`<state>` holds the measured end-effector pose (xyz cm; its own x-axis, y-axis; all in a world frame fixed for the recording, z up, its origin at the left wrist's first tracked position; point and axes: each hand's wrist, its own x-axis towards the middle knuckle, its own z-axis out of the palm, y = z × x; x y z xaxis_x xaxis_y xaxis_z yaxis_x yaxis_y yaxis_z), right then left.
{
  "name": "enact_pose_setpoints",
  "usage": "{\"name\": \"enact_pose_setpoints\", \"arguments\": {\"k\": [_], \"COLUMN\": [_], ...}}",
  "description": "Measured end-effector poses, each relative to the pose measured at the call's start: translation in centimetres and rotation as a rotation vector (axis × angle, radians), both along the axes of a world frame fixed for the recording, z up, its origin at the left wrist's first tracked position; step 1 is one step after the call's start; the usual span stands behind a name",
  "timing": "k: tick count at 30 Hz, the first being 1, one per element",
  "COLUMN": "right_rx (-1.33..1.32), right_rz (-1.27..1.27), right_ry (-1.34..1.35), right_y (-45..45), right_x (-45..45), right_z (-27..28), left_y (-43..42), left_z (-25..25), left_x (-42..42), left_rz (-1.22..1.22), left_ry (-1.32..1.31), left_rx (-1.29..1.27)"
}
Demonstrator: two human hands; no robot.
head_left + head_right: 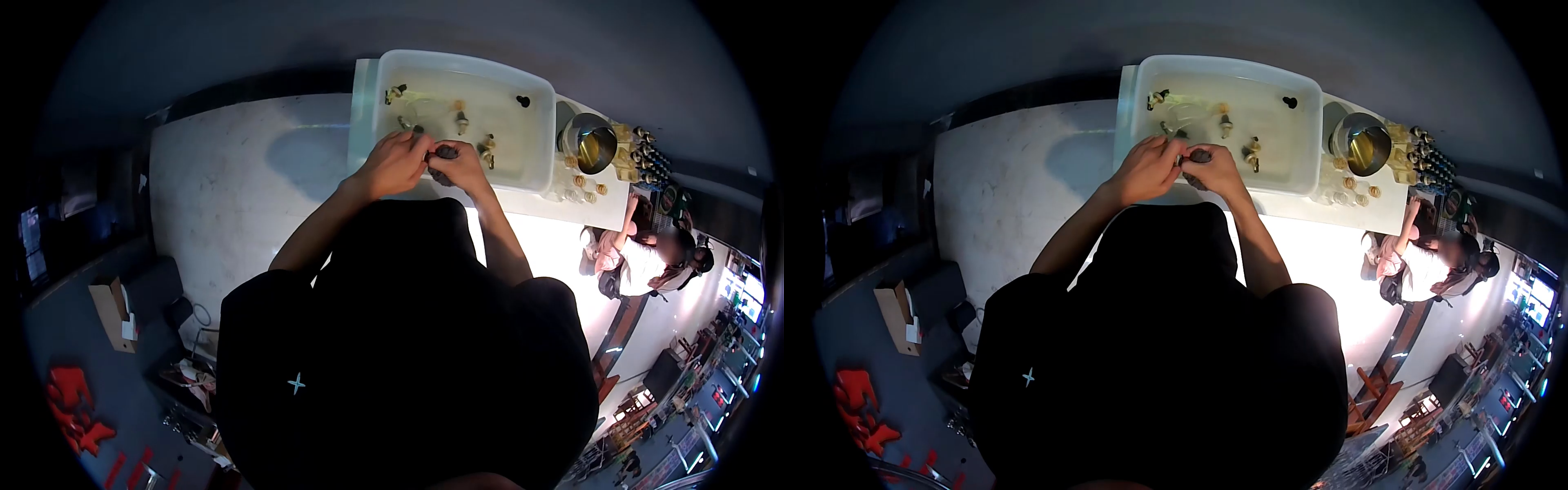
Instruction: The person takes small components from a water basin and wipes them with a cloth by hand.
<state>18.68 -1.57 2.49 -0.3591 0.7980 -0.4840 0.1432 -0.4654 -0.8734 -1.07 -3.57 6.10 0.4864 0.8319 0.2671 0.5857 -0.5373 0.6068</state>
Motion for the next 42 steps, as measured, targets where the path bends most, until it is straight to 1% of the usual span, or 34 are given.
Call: {"name": "enact_pose_setpoints", "arguments": {"k": [5, 8, 11, 13, 16, 20, 23, 25, 29, 35, 38, 41, 42], "right_rx": [-0.055, -0.011, 0.040, 0.020, 0.038, 0.105, 0.013, 0.035, 0.054, 0.063, 0.056, 0.086, 0.078], "right_rz": [-0.044, -0.048, 0.002, 0.012, -0.002, -0.022, -0.029, -0.043, -0.001, -0.011, 0.008, 0.046, 0.053], "right_ry": [0.045, 0.133, 0.104, 0.107, 0.104, 0.097, 0.110, 0.088, 0.047, 0.260, 0.270, 0.176, 0.167], "right_y": [-0.2, -0.1, 0.2, 0.5, 0.4, 0.0, -0.3, -0.2, 0.2, 0.2, 0.3, 0.1, -0.1], "right_x": [-0.6, -1.2, -1.6, -1.7, -1.7, -1.5, -1.3, -1.0, -0.4, -0.1, 0.2, 0.3, 0.3], "right_z": [-0.2, -0.6, -0.5, 0.5, 0.4, -0.5, 0.2, -0.8, -1.2, -1.6, -1.6, 0.8, 0.5], "left_y": [0.1, 0.3, 0.5, 0.7, 1.1, 0.8, 0.5, 0.4, 0.5, 0.6, 0.3, -0.2, -0.4], "left_z": [-0.4, 0.0, -0.2, 0.0, 0.1, 0.7, 0.2, -0.4, -0.9, -0.1, 0.1, -0.4, -0.5], "left_x": [-0.6, -1.1, -1.3, -1.5, -1.5, -1.3, -1.2, -1.1, -1.1, -1.4, -1.3, -1.2, -1.1], "left_rz": [-0.015, -0.039, -0.077, -0.091, -0.113, -0.109, -0.086, -0.062, -0.059, -0.044, -0.039, -0.040, -0.043], "left_ry": [0.002, 0.042, 0.057, 0.064, 0.094, 0.066, 0.061, 0.070, 0.042, 0.029, -0.003, -0.029, -0.037], "left_rx": [0.035, 0.074, 0.106, 0.117, 0.098, 0.051, -0.004, -0.023, 0.027, 0.003, 0.013, 0.008, 0.003]}}
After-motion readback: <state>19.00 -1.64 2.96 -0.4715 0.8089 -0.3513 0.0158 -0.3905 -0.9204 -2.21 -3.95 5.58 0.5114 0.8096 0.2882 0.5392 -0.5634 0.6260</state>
